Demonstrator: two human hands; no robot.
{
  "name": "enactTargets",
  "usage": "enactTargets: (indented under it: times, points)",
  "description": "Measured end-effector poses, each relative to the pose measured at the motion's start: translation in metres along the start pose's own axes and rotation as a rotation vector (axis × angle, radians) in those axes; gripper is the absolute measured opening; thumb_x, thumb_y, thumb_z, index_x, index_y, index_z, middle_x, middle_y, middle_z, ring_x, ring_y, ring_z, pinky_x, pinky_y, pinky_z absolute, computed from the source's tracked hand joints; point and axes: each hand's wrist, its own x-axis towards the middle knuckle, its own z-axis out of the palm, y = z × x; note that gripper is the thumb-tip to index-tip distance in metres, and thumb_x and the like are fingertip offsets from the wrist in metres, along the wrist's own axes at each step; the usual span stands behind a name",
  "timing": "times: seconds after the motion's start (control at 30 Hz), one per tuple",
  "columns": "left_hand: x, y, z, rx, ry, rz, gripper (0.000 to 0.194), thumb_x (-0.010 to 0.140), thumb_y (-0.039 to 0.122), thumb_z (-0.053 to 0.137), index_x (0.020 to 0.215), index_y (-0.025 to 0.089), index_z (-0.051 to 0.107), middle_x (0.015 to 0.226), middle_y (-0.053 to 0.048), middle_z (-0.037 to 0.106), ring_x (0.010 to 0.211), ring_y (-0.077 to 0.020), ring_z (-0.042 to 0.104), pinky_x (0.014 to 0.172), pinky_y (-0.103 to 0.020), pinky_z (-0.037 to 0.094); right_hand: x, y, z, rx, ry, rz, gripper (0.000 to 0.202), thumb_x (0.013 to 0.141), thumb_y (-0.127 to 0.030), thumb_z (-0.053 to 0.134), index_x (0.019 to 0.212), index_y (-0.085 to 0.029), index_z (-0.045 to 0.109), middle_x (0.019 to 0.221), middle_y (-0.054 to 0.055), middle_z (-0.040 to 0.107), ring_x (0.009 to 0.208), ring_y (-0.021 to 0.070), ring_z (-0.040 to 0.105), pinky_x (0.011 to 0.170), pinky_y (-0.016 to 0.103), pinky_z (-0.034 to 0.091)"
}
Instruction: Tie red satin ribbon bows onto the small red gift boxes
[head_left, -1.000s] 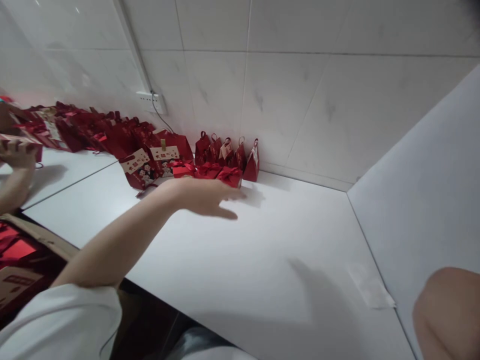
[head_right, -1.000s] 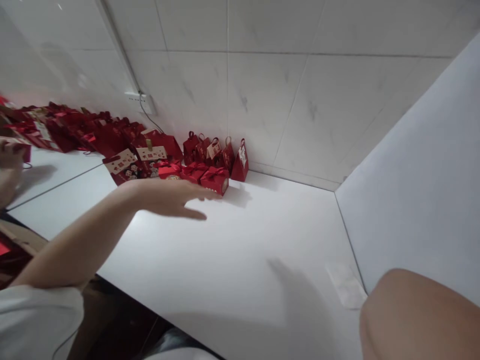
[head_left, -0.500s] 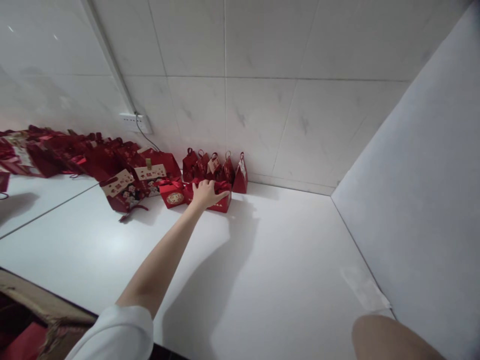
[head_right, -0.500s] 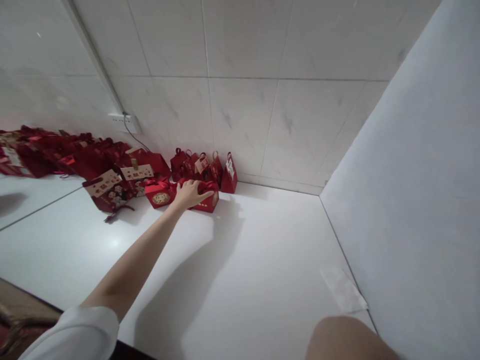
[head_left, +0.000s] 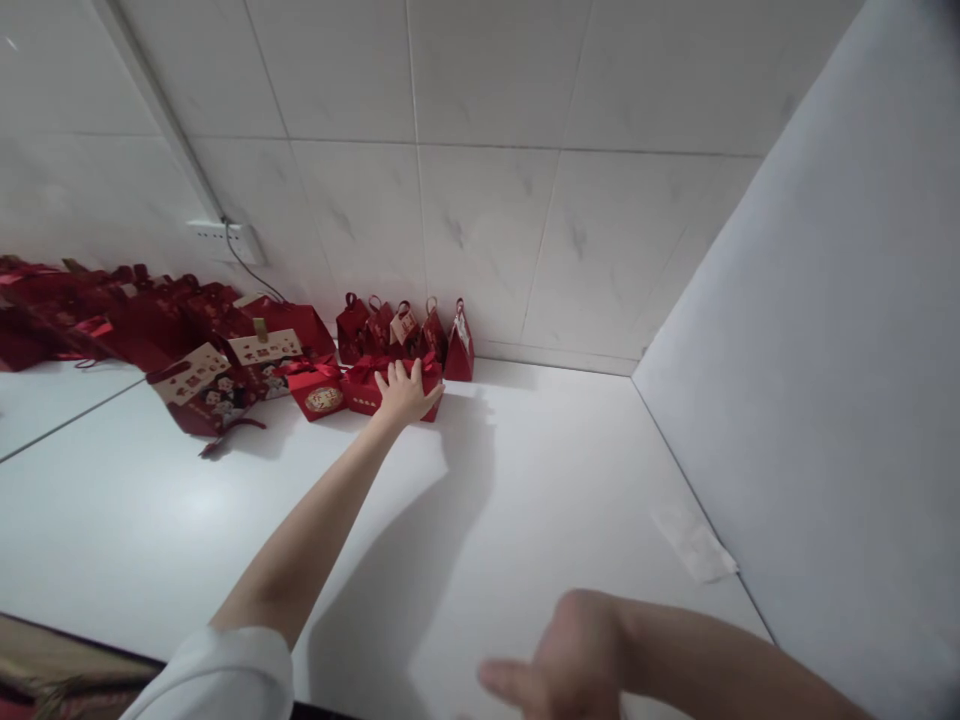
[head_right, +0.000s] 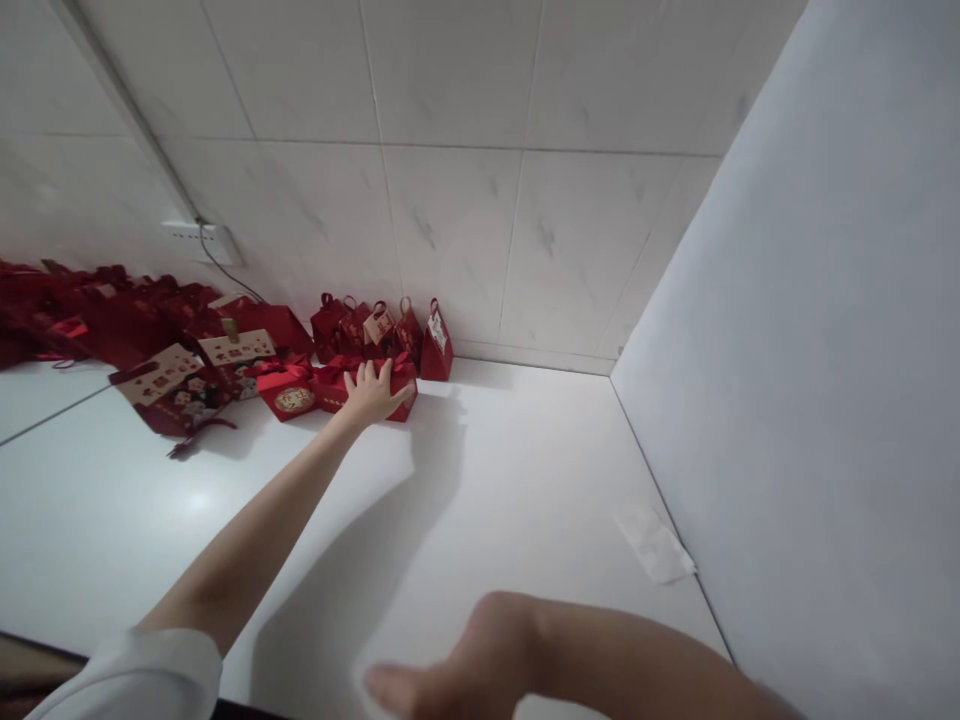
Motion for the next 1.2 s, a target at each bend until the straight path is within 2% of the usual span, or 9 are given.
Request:
enactTargets:
  times: [0.1,0.17,0.27,0.37,0.47,0.77,0.9,1.03,1.2]
  points:
    - [-0.004,0.004,-0.004,-0.043,-0.026,0.026,0.091,0.088,0.068,0.035,0.156,0.011,0.012,0.158,-0.027,0.021,0.149,-0.0423,0.012,0.113,-0.069,0.002,0.015,0.015,0.005,-0.146,0.188,-0.396,0.028,0.097,-0.031,0.047,0.083,-0.031,0.071,0.102,-0.007,0.070,0.096,0.0098,0.062,0.069,0.016,0.054]
    - [-0.008,0.006,-0.009,-0.066,-0.059,0.071,0.091,0.088,0.067,0.035,0.157,0.013,0.008,0.161,-0.021,0.018,0.150,-0.0388,0.005,0.111,-0.070,-0.007,0.020,0.016,0.004,-0.275,0.205,-0.450,0.025,0.092,-0.023,0.051,0.077,-0.024,0.071,0.096,-0.001,0.071,0.093,0.0142,0.064,0.067,0.022,0.055]
    - [-0.016,0.005,-0.024,-0.092,-0.182,0.227,0.094,0.084,0.061,0.050,0.157,0.017,0.009,0.162,-0.018,0.016,0.151,-0.0381,0.005,0.112,-0.069,-0.008,0.025,0.015,-0.004,-0.303,0.105,-0.335,0.016,0.088,-0.018,0.056,0.079,-0.020,0.069,0.095,0.004,0.071,0.088,0.0164,0.065,0.068,0.028,0.054]
    - [-0.028,0.000,-0.046,-0.195,-0.484,0.554,0.101,0.073,0.042,0.070,0.156,0.026,0.015,0.162,-0.014,0.017,0.148,-0.0376,0.019,0.118,-0.057,0.016,0.031,0.018,-0.020,-0.279,0.087,-0.212,0.013,0.089,-0.018,0.058,0.082,-0.017,0.068,0.095,0.005,0.071,0.083,0.0160,0.064,0.070,0.029,0.053]
    - [-0.040,-0.005,-0.065,-0.396,-0.541,0.766,0.089,0.078,0.026,0.064,0.155,0.029,0.020,0.161,-0.008,0.024,0.147,-0.0279,0.029,0.118,-0.042,0.026,0.036,0.026,-0.044,-0.260,0.076,0.011,0.011,0.091,-0.018,0.057,0.087,-0.016,0.067,0.096,0.006,0.071,0.085,0.0171,0.064,0.075,0.032,0.052]
    - [-0.076,0.013,-0.080,-0.737,-0.518,0.633,0.047,0.094,0.043,0.053,0.138,0.026,0.048,0.142,-0.010,0.054,0.128,-0.0230,0.054,0.103,-0.039,0.047,0.012,0.052,-0.111,-0.170,0.016,0.893,0.021,0.100,-0.028,0.042,0.099,-0.022,0.063,0.098,0.005,0.070,0.086,0.0187,0.065,0.076,0.033,0.049]
    - [-0.100,0.036,-0.055,-0.779,-0.568,0.652,0.048,0.093,0.048,0.054,0.135,0.027,0.052,0.140,-0.009,0.055,0.128,-0.0239,0.053,0.106,-0.041,0.046,-0.012,0.050,-0.109,-0.058,-0.313,1.305,0.040,0.099,-0.045,0.039,0.072,-0.022,0.059,0.065,0.003,0.064,0.053,0.0168,0.056,0.049,0.030,0.039]
    - [-0.115,0.050,-0.027,-0.889,-0.666,0.618,0.051,0.093,0.048,0.053,0.140,0.028,0.047,0.144,-0.010,0.051,0.131,-0.0255,0.051,0.105,-0.042,0.046,-0.025,0.047,-0.088,0.190,-0.634,1.286,0.030,0.085,-0.044,0.061,0.064,-0.022,0.060,0.061,0.002,0.063,0.052,0.0169,0.058,0.046,0.028,0.033]
    - [-0.120,0.047,-0.025,-0.874,-0.578,0.593,0.049,0.092,0.045,0.056,0.138,0.029,0.049,0.125,-0.009,0.062,0.116,-0.0242,0.059,0.106,-0.046,0.044,-0.022,0.050,-0.071,0.120,-0.608,1.201,0.007,0.084,-0.023,0.060,0.078,-0.023,0.063,0.074,0.002,0.068,0.063,0.0193,0.063,0.054,0.029,0.038]
